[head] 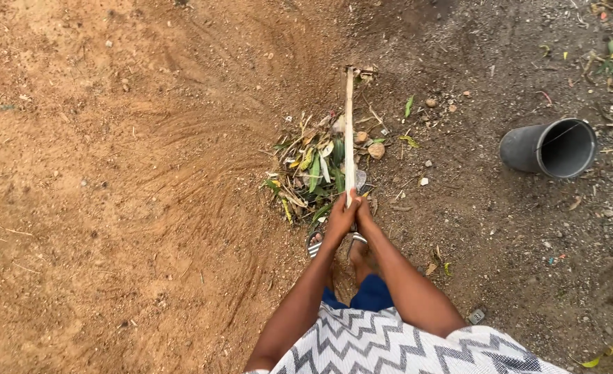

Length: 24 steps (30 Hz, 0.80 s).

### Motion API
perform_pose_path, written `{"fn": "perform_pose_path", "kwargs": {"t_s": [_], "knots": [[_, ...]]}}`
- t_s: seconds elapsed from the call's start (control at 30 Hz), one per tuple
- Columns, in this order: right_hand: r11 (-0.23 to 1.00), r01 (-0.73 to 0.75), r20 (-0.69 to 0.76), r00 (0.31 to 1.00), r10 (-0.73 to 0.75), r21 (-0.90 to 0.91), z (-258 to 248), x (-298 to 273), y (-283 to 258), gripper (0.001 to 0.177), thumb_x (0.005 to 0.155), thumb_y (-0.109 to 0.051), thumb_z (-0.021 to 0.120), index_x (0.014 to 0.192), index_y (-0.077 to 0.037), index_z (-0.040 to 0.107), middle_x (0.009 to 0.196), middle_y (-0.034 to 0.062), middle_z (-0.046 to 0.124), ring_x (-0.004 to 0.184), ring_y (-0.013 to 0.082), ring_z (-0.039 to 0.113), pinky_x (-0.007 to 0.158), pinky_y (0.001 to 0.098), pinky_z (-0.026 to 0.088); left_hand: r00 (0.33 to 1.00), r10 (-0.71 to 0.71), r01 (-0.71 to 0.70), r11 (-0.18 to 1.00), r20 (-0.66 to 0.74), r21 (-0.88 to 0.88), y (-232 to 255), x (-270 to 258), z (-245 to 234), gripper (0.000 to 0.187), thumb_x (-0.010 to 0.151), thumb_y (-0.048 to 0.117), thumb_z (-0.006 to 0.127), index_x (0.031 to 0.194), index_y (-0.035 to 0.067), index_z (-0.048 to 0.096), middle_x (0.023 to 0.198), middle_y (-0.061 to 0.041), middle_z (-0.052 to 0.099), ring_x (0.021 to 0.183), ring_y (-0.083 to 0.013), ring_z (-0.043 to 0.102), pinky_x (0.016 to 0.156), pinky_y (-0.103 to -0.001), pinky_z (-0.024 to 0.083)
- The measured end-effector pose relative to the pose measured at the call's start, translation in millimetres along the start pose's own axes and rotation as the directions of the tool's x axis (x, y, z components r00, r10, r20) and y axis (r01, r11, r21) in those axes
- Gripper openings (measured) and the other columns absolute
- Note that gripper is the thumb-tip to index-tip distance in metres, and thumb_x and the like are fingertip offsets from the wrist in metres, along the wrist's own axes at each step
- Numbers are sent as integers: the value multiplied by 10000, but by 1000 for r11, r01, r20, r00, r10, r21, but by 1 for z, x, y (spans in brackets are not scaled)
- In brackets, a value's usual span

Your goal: Use a rake to gather leaves and debris on the ground into a pile.

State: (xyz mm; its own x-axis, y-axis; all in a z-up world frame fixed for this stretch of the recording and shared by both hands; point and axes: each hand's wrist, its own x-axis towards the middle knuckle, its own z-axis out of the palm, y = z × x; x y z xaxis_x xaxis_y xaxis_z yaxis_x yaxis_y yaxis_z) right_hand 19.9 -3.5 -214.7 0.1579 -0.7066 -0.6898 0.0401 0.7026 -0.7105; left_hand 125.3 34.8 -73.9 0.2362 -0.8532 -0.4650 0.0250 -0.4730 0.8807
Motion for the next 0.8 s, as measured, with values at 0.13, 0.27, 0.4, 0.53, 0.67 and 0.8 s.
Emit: {"fn": "perform_pose_path", "kwargs": {"t_s": [0.13,0.27,0.4,0.53,0.67,0.8], "knots": [[961,-220,-101,966,238,167,19,-15,-65,512,1048,-555,469,1026,-72,637,840,52,611,689,170,565,540,288,520,968,-235,237,971,93,-14,41,4,-2,759,946,436,601,1565,64,368,1440,-230,558,1195,-319,650,972,-409,537],[889,-401,-60,905,422,220,31,-39,-42,462,1069,-476,446,1025,-64,649,822,99,621,655,187,556,510,315,501,867,-498,498,865,-10,58,51,-3,-23,802,929,437,656,1534,13,345,1134,-244,674,849,-300,698,716,-401,590],[908,-409,85,911,402,91,56,-99,9,446,1029,-474,453,892,-84,621,673,85,561,538,213,541,462,373,499,806,-591,591,804,8,-69,-31,-25,-52,593,908,503,655,1171,-23,726,725,-83,574,547,-187,515,462,-352,402],[951,-309,56,950,308,20,54,-81,47,473,1018,-469,469,857,-54,628,695,83,590,566,207,556,478,373,474,794,-608,604,786,13,-130,-49,-47,-38,588,927,557,663,1098,-3,723,710,-61,517,563,-178,453,489,-351,366],[959,-232,-8,972,233,-163,48,-96,-19,456,1014,-418,473,911,-24,676,768,82,652,654,205,616,549,368,482,893,-449,424,811,37,-403,-19,-39,-22,513,905,502,657,1120,38,694,790,-37,579,652,-150,513,594,-330,426],[942,-158,-50,987,149,-295,27,-50,-13,456,1043,-414,464,935,-39,700,813,85,656,732,223,633,601,381,520,887,-460,458,863,42,-213,24,-34,-20,570,936,597,590,1057,47,670,731,-14,474,583,-130,352,520,-320,315]]}}
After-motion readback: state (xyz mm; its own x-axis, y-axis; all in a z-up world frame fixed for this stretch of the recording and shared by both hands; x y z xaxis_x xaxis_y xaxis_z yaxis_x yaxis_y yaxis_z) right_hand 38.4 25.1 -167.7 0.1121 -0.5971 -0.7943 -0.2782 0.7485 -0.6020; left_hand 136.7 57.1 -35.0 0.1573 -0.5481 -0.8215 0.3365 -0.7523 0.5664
